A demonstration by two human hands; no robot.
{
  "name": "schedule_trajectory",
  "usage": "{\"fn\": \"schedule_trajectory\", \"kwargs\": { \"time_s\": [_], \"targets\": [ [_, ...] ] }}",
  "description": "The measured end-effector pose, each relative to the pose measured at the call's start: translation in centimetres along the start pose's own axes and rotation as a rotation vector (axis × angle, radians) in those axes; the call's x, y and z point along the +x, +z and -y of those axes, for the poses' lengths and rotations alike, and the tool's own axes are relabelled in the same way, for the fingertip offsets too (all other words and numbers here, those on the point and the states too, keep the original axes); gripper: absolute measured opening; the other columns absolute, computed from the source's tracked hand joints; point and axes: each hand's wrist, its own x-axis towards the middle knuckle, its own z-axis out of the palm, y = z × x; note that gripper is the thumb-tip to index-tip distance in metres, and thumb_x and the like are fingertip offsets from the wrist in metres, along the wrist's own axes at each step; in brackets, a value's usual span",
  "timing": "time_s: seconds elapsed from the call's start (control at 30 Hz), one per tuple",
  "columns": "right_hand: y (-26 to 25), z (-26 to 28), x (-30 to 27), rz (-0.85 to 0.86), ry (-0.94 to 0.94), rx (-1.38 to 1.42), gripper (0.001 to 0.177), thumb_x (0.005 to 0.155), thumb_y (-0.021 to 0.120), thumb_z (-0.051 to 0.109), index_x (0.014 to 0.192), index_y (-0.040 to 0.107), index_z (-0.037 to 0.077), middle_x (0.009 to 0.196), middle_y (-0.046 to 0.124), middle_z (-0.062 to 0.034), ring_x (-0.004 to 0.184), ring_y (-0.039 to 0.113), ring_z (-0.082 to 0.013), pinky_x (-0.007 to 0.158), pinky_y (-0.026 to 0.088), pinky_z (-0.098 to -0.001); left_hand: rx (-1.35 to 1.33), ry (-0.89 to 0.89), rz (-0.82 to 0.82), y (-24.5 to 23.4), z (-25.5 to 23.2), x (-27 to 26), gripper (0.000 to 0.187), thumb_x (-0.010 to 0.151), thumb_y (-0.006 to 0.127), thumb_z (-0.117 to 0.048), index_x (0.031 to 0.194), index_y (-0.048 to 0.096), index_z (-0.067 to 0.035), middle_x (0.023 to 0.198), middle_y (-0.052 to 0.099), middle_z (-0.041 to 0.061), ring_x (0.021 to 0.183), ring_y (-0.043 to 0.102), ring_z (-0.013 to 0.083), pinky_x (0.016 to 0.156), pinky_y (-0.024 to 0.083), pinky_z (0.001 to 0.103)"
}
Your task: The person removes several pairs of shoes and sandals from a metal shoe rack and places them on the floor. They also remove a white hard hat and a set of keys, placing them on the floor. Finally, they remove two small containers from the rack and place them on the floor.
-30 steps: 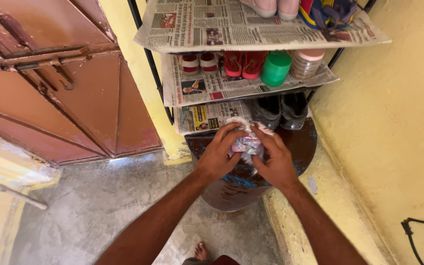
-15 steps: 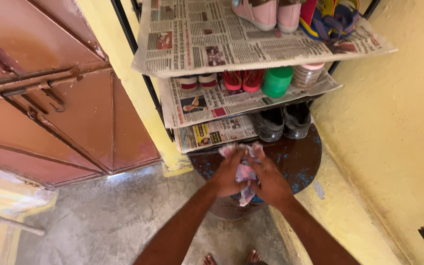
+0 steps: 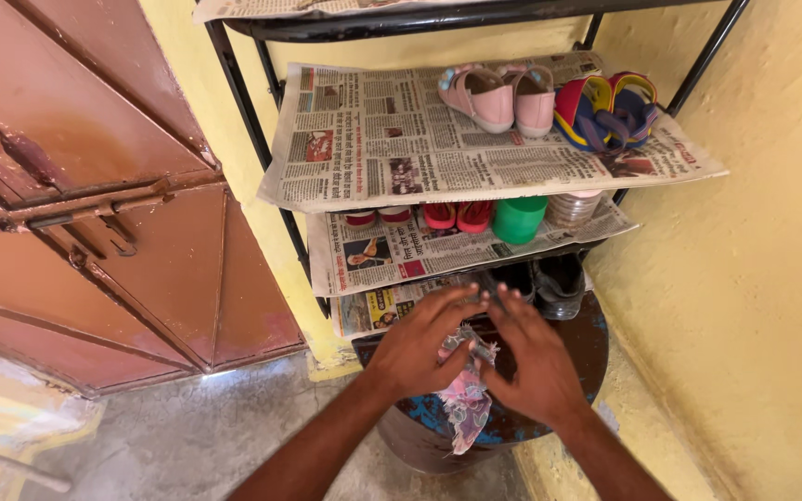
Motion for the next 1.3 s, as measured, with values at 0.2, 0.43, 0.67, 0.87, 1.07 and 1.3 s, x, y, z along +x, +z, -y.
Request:
{"fn": "schedule_trajectory", "kwargs": {
  "time_s": [0.2, 0.43, 0.67, 0.87, 1.07, 1.3],
  "targets": [
    [-5.7, 2.6, 3.3, -0.191, -0.061, 0.086, 0.073, 0.078, 0.078, 0.018, 0.145, 0.052, 0.002, 0.154, 0.049, -0.0198, 0.14, 0.05, -0.0394, 0.113, 0.043, -0.0463, -0.02, 0.209, -0.278, -5.0, -3.2, 4.6, 0.043, 0.092, 0.068, -0.011, 0.134, 0.06, -0.007, 0.144, 0.059, 0.013, 0.135, 0.059, 0.0306, 0.114, 0.053, 0.043],
    [-9.9, 3.6, 4.9, -0.319, -0.105, 0.099, 0.067, 0.081, 0.076, 0.011, 0.145, 0.055, 0.006, 0.149, 0.057, -0.0161, 0.137, 0.056, -0.0336, 0.113, 0.046, -0.0433, 0.053, 0.253, -0.416, -9.0, -4.6, 8.6, 0.035, 0.092, 0.071, -0.006, 0.127, 0.063, -0.007, 0.136, 0.06, 0.01, 0.133, 0.06, 0.0289, 0.114, 0.052, 0.043],
    [-13.2, 2.5, 6.7, -0.388, -0.08, 0.099, 0.067, 0.08, 0.077, 0.01, 0.144, 0.057, 0.007, 0.148, 0.058, -0.0154, 0.136, 0.057, -0.033, 0.11, 0.047, -0.0418, 0.14, 0.259, -0.427, -11.5, -6.1, 11.5, 0.037, 0.089, 0.073, -0.006, 0.125, 0.064, -0.008, 0.134, 0.06, 0.011, 0.133, 0.058, 0.0338, 0.11, 0.049, 0.048],
    [-17.2, 1.2, 9.7, -0.491, -0.153, 0.055, 0.065, 0.08, 0.077, 0.012, 0.142, 0.059, 0.008, 0.145, 0.061, -0.0144, 0.132, 0.061, -0.0307, 0.108, 0.05, -0.0404, 0.214, 0.338, -0.468, -13.3, -7.9, 14.9, 0.038, 0.089, 0.073, -0.006, 0.126, 0.062, -0.009, 0.134, 0.06, 0.009, 0.134, 0.058, 0.0311, 0.115, 0.049, 0.048],
    [-22.1, 0.7, 14.9, -0.539, -0.317, -0.021, 0.06, 0.087, 0.074, 0.013, 0.144, 0.058, 0.007, 0.144, 0.062, -0.0158, 0.131, 0.061, -0.034, 0.11, 0.05, -0.0424, 0.415, 0.381, -0.456, -16.2, -8.8, 19.5, 0.026, 0.092, 0.065, -0.004, 0.118, 0.064, -0.005, 0.121, 0.063, 0.011, 0.117, 0.062, 0.03, 0.102, 0.051, 0.045],
    [-24.8, 0.5, 24.0, -0.37, -0.466, -0.069, 0.042, 0.1, 0.067, 0.017, 0.142, 0.064, 0.009, 0.139, 0.064, -0.018, 0.131, 0.058, -0.0366, 0.11, 0.046, -0.0477, 0.544, 0.157, -0.442, -21.1, -6.0, 25.6, 0.02, 0.089, 0.064, -0.002, 0.108, 0.07, -0.005, 0.105, 0.071, 0.015, 0.107, 0.063, 0.0342, 0.094, 0.051, 0.048]
  ]
}}
